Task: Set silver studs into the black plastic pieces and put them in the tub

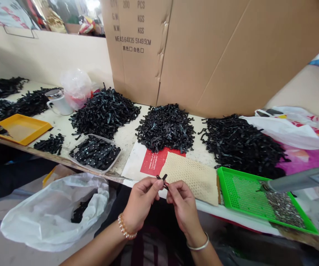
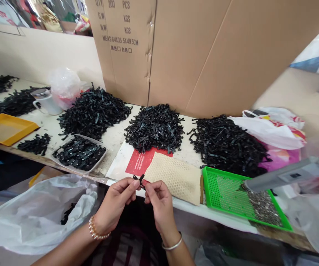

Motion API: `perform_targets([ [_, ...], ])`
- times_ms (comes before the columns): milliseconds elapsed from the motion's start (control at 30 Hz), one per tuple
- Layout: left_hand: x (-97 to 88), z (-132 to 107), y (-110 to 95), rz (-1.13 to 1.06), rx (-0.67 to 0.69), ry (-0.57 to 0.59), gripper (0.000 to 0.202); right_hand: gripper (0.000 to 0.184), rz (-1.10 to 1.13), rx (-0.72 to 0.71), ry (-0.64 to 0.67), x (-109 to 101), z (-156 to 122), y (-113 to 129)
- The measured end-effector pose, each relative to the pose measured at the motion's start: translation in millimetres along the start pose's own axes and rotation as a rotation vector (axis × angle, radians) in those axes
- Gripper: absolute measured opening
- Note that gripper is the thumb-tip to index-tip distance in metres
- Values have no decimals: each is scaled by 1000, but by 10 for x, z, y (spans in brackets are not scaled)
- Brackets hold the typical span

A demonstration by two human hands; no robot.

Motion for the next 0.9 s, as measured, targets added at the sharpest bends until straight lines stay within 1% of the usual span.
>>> perform_targets([
  [100, -37, 77, 39, 72, 84, -54, 33, 32, -99, 24, 68, -56, 43, 68],
  [167, -95, 158, 38, 96, 108, -95, 34, 32, -240, -12, 127, -139, 209, 233],
  [200, -130, 203, 30, 98, 104, -113, 35, 32, -338, -64, 140, -193, 343, 347],
  [267, -196, 285, 13, 93, 72, -131, 37, 30, -606, -233, 89, -313, 687, 590],
  [300, -221, 317, 8, 87, 51, -127, 38, 27, -753, -294, 78, -357, 880, 683],
  [333, -238, 341, 7, 80, 29, -115, 39, 24, -890, -316, 78, -391, 1076, 739],
  [367, -247, 357, 12, 74, 7, -101, 40, 21, -1026, -290, 95, -414, 1263, 755],
  [433, -247, 368, 40, 71, -33, -67, 41, 14, -1297, -206, 106, -443, 1571, 703],
  [500, -231, 373, 79, 80, -72, -33, 42, 10, -1476, -146, 99, -452, 1763, 598],
  [533, -222, 380, 97, 85, -91, -19, 43, 10, -1523, -131, 92, -453, 1820, 546],
  [600, -208, 407, 123, 88, -121, 1, 45, 11, -1550, -112, 89, -461, 1883, 474],
  [667, -204, 450, 134, 80, -138, 16, 47, 10, -1568, -84, 93, -482, 1913, 475],
  [733, -210, 495, 137, 76, -141, 33, 47, 12, -1582, -64, 102, -513, 1925, 558],
  [800, -223, 529, 135, 92, -126, 53, 46, 14, -1573, -67, 93, -549, 1893, 704],
  [867, -241, 542, 123, 111, -99, 67, 43, 13, -1448, -97, 73, -570, 1777, 860],
  [900, -249, 540, 108, 117, -82, 67, 41, 12, -1320, -103, 69, -569, 1679, 919],
])
Point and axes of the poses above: each hand's wrist, its own z-axis towards the middle knuckle, its own x-axis out of the palm, y = z × x, the point moved 3 cm from there along z, towards the middle knuckle, and after that the axes turned 12 degrees about z, right-handed, at the moved point
